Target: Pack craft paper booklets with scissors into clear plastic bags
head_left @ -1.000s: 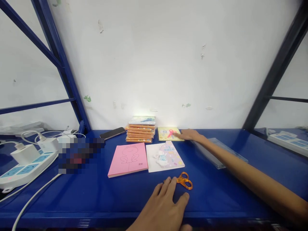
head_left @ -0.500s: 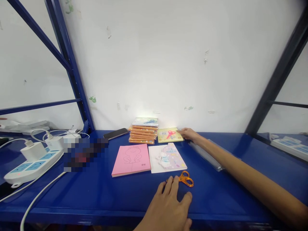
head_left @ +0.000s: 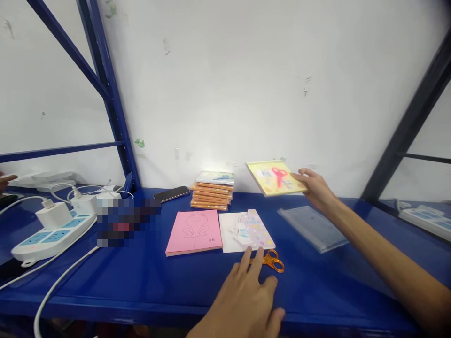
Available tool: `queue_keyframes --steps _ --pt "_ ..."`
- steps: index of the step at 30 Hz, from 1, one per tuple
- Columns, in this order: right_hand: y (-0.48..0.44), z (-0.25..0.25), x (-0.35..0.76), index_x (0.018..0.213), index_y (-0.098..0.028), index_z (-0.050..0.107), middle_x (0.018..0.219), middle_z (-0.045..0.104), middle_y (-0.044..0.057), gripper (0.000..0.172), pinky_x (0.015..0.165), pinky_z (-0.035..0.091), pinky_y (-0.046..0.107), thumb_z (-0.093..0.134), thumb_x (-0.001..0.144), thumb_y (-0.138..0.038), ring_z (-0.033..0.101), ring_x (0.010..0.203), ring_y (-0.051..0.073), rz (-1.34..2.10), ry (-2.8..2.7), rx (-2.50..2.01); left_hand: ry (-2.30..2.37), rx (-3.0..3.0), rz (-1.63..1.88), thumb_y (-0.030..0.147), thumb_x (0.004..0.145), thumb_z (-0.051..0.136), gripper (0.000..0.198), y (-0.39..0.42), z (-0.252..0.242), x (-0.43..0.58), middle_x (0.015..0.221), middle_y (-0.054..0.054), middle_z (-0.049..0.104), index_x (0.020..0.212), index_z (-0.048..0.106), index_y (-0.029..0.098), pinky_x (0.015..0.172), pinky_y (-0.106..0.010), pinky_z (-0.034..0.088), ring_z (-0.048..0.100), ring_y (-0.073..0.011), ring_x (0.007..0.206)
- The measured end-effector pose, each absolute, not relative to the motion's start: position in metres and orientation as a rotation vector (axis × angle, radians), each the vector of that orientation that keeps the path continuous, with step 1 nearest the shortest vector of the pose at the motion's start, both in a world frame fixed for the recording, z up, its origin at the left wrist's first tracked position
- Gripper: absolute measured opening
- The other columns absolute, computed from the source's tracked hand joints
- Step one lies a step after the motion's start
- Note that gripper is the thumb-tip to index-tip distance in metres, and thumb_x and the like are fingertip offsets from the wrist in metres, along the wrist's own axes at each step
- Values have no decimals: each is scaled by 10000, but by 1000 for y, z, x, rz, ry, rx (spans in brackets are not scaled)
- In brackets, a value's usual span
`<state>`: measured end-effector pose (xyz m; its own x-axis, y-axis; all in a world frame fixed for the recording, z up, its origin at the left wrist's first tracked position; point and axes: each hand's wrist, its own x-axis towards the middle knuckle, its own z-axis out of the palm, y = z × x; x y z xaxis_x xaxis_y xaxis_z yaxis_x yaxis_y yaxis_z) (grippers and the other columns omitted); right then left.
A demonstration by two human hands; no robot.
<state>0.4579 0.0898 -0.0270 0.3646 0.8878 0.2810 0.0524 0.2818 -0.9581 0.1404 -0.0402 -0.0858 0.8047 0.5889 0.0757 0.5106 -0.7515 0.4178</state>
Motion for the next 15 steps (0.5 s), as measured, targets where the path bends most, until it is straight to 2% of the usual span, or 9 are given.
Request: queue_keyframes --steps 4,7,11,13,15 --pt "66 -26 439 799 -250 380 714 664 9 564 435 382 228 885 673 -467 656 602 193 949 -1180 -1153 1125 2395 851 309 998 384 456 -34 -60 122 1493 -168 556 1387 590 187 1162 -564 380 512 -338 1379" --pt "52 -29 411 811 -251 373 705 689 7 553 433 403 235 864 714 -489 671 579 203 1153 -1343 -1135 1315 2054 1158 409 976 476 473 -22 -49 110 1379 -151 630 1400 560 216 1050 -483 488 626 -318 1212" --pt "41 -36 375 808 -242 394 622 650 -34 520 430 356 201 865 733 -449 620 516 145 1279 -1465 -1067 1128 1592 889 514 861 678 766 -4 -54 106 1248 -167 703 1507 405 204 858 -430 573 730 -286 955" --pt "40 -41 367 844 -242 437 636 658 -34 499 441 370 199 879 719 -437 613 518 136 1317 -1436 -1086 918 1422 785 476 797 773 818 1 -60 107 1127 -167 756 1469 427 165 800 -397 589 754 -279 884" --pt "41 -45 364 929 -240 518 734 708 11 450 501 458 232 835 755 -510 664 608 167 1345 -1358 -1099 833 1303 818 426 767 820 796 4 -64 108 1050 -154 783 1420 458 152 776 -370 596 766 -269 841"
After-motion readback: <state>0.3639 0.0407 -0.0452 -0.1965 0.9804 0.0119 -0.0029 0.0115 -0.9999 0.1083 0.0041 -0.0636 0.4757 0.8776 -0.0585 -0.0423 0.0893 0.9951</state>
